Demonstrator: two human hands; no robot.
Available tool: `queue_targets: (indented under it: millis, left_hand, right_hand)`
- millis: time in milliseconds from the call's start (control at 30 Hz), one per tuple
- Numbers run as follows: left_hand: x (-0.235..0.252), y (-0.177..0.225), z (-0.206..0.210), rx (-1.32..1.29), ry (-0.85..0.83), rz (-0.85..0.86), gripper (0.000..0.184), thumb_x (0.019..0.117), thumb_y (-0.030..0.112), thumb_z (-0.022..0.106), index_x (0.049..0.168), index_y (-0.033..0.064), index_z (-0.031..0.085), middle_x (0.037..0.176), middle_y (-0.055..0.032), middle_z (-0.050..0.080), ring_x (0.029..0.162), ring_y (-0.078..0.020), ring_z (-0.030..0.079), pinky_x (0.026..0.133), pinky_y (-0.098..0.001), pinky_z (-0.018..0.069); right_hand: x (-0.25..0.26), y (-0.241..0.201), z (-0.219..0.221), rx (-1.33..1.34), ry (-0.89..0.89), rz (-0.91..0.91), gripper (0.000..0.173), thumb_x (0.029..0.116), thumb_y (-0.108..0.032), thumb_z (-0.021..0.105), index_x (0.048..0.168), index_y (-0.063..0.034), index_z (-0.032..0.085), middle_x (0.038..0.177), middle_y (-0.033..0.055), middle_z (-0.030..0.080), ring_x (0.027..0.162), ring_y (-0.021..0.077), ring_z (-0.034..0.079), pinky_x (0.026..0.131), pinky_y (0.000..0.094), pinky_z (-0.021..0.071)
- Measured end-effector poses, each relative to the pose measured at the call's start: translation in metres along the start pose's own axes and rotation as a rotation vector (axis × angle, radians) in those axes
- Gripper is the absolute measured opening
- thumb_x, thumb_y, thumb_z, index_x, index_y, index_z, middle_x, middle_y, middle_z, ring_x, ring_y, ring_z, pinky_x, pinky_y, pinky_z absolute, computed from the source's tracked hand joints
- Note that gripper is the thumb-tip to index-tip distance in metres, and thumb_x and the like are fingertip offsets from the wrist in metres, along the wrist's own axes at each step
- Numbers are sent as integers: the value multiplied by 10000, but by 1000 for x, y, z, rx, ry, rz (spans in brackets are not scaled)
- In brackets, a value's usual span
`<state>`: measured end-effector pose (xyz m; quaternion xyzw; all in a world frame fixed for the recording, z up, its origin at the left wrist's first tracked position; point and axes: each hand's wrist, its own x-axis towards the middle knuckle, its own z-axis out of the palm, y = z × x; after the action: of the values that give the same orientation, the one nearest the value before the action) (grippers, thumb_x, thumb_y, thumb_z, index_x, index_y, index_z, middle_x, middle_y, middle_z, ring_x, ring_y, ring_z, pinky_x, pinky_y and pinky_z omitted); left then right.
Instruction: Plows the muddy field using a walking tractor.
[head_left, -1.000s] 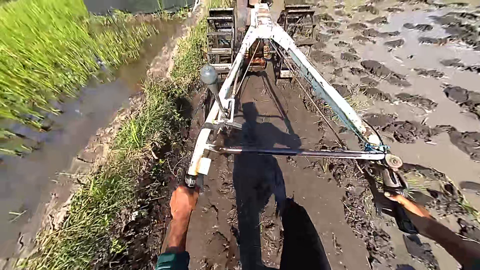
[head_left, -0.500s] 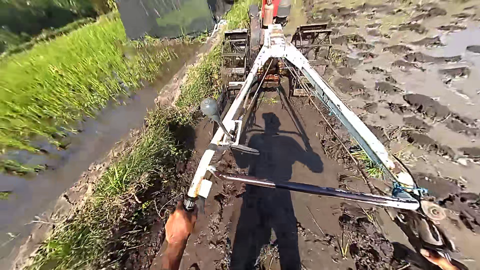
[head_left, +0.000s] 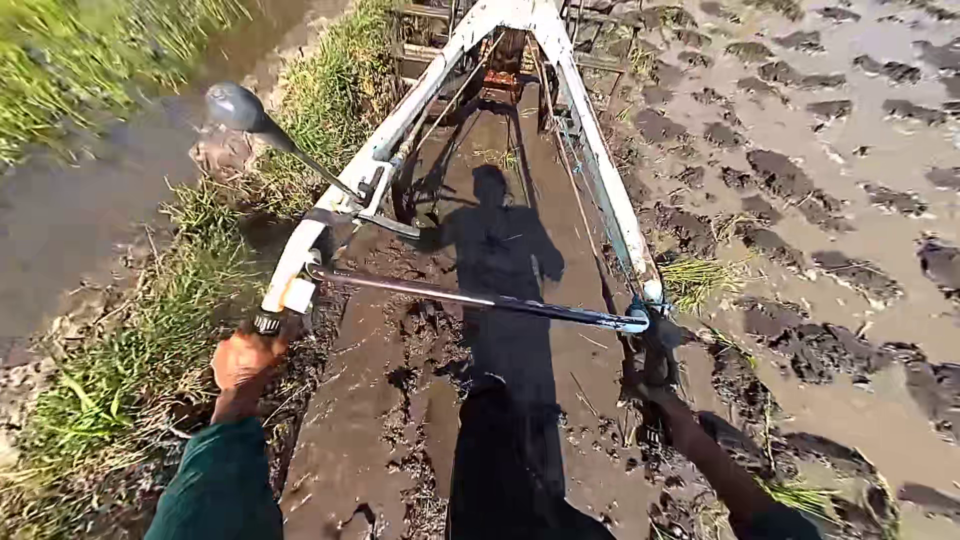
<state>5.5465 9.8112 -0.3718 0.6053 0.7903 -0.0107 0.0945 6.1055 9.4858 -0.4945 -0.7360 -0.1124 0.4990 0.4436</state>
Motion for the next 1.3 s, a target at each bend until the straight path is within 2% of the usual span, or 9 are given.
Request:
queue_targets:
  millis: [133, 200, 500, 600, 700, 800, 933, 1033, 1300]
  left_hand:
    - [38, 66, 7, 4, 20, 5, 607, 966, 429, 683, 1343, -35, 575, 1175, -398, 636, 1136, -587, 612, 924, -740, 457]
    - [63, 97, 7, -7, 8, 0, 611, 958, 430, 694, 1339, -33, 576, 1170, -403, 632, 1134, -592, 609, 916, -746, 462]
    - [196, 240, -12, -32, 39, 42, 600, 942, 432, 678, 1311, -35, 603, 1182, -382, 642, 1136, -574, 617, 918, -742, 458]
    - [239, 283, -11, -34, 24, -22, 619, 946, 449, 679, 1337, -22, 588, 1203, -373, 639, 1155, -564, 613, 929, -729, 464]
    - [278, 335, -20, -61, -4, -34, 614, 954, 437, 681, 1336, -35, 587, 1219, -376, 633, 1170, -559, 609, 939, -718, 467]
    - [309, 388, -33, -84, -64, -69, 665, 963, 469, 659, 1395, -26, 552, 1296, -355, 610, 1233, -525, 588, 989, -688, 456]
    - [368, 434, -42, -85, -115, -108, 684, 967, 519, 631, 1397, -7, 552, 1331, -313, 610, 1260, -474, 590, 1015, -655, 465]
    - [403, 479, -44, -103, -120, -75, 667, 967, 514, 628, 1383, -3, 564, 1309, -308, 625, 1246, -469, 603, 999, -653, 475]
    - [503, 603, -39, -110, -71, -63, 618, 961, 502, 635, 1327, 6, 602, 1257, -309, 649, 1207, -478, 622, 960, -669, 485]
  right_hand:
    - [58, -61, -24, 1, -45, 83, 434, 1016, -290, 458, 1399, -88, 441, 1096, 40, 628, 879, 92, 624, 723, 296, 540]
    - [91, -87, -29, 29, -74, 70, 485, 1000, -295, 461, 1435, -86, 419, 1182, 61, 622, 980, 121, 624, 812, 326, 543]
    - [207, -227, -2, 75, 34, -62, 344, 1016, -204, 380, 1281, 1, 460, 948, 1, 636, 830, 50, 642, 764, 253, 558]
    - [237, -278, 11, 63, 21, -42, 401, 1013, -172, 404, 1331, 71, 426, 1009, 43, 626, 882, 58, 633, 819, 254, 541]
    - [281, -325, 14, 49, 60, -61, 395, 987, -201, 436, 1299, 41, 458, 952, 6, 626, 822, 28, 625, 759, 224, 539]
    - [331, -365, 4, 14, 79, -40, 405, 1047, -211, 401, 1365, 37, 430, 1010, 52, 575, 827, 73, 582, 736, 284, 517]
    - [403, -403, 7, -29, 87, -1, 383, 1090, -300, 377, 1305, -12, 509, 957, 70, 615, 763, 131, 610, 671, 342, 537]
    - [449, -450, -3, -108, 108, 9, 482, 1095, -386, 382, 1366, -14, 525, 1131, 147, 621, 928, 224, 610, 797, 445, 522]
    - [584, -554, -18, -128, 121, -49, 480, 1096, -368, 399, 1357, 13, 531, 1177, 197, 615, 991, 264, 620, 846, 484, 520]
